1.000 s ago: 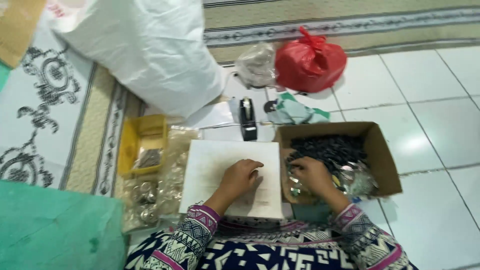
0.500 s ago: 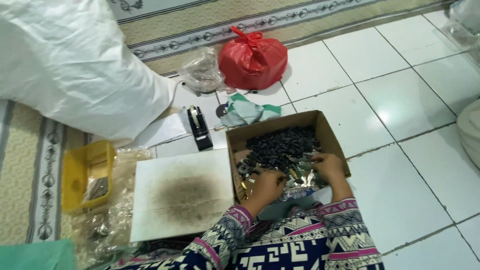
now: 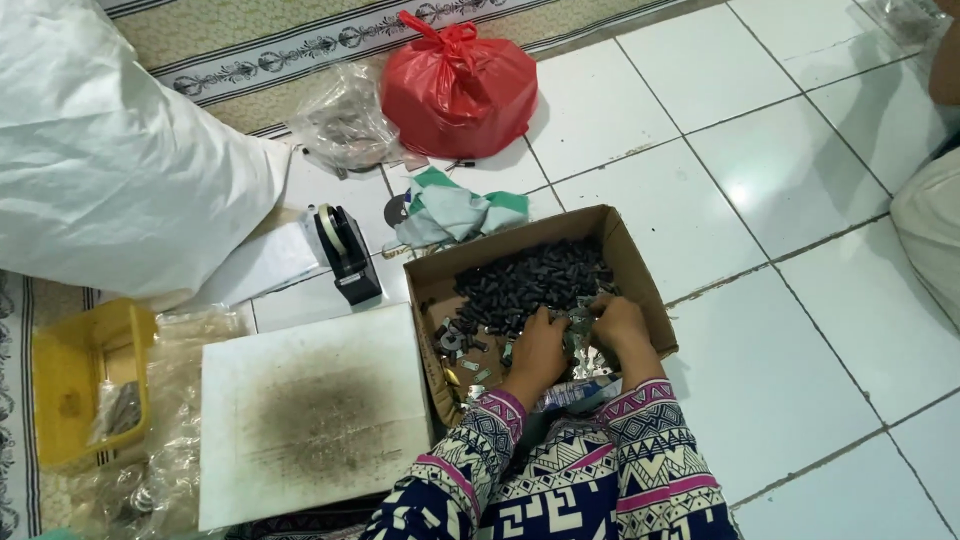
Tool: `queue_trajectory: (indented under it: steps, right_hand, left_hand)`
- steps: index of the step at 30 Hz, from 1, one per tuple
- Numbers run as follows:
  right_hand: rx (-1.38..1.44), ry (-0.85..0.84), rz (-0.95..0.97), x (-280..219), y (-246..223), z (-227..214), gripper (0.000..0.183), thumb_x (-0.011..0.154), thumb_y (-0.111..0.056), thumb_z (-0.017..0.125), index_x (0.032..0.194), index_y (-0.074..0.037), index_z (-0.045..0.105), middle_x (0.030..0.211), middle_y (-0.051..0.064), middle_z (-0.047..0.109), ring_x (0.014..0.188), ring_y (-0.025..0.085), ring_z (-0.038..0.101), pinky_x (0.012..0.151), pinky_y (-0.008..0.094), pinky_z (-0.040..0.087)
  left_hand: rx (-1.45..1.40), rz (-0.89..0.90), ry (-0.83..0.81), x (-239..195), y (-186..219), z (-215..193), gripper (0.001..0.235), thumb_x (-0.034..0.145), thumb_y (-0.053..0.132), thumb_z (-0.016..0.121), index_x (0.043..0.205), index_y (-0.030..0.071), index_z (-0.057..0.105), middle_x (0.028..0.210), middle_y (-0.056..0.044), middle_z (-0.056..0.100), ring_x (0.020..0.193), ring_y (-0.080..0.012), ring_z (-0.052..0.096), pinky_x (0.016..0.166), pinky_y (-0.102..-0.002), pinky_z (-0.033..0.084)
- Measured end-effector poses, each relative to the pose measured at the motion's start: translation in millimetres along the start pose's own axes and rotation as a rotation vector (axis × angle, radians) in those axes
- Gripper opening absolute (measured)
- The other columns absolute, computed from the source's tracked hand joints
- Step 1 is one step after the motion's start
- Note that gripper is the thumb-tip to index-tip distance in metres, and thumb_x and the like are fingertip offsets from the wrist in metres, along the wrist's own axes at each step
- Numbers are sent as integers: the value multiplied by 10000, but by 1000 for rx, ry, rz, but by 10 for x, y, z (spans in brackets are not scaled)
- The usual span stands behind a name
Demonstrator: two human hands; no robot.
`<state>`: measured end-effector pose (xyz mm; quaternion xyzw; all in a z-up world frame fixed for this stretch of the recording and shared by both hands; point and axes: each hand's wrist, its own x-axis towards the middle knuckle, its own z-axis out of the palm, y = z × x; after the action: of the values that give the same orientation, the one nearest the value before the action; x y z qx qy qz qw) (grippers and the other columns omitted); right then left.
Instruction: The person sorts small metallic and plastic components by hand from a cardboard box onto a white board.
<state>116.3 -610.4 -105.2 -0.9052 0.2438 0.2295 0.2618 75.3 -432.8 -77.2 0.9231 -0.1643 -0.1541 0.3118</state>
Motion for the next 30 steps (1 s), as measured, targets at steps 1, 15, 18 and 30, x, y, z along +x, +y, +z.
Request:
queue_trajectory:
  steps: [1,15,18,30]
  right_hand:
    - [0,-2,3,-50,-42,-32,415,796,-67,722,1187,-187,796,1216,221,731,1184,397,673,934,492,591]
    - [-161,-137,4,-174,-66,9,540,736,-26,787,1271,-34,720,1248,286,692,1249,440,623,1002,541,531]
    - [-161,-163,-6,-149,-35,27,561,708,-48,781,1265,-30,722,1280,274,686,1283,426,601,1038,509,513]
    - [-157,-256,-47,-241,-33,-26,425,691,-23,806,1115,-4,788,1237,285,712,1202,434,658,991,492,552]
  left_hand:
    - [-1,-1,-3,1,-4,7,456,828,8,721,1280,25,665,1190,-216,580,1125,-386,627,854,-491,608]
    - [59,133,123,-81,-170,258,155,848,-22,690,996,2,650,1141,-178,503,1098,-344,536,771,-428,599]
    - [64,137,66,-18,-266,420,233,856,38,693,1087,58,672,1173,-142,514,1108,-336,523,788,-450,585]
    - [-139,98,-17,-71,-250,355,338,875,204,726,1207,157,684,1250,-111,530,1189,-357,542,931,-461,553]
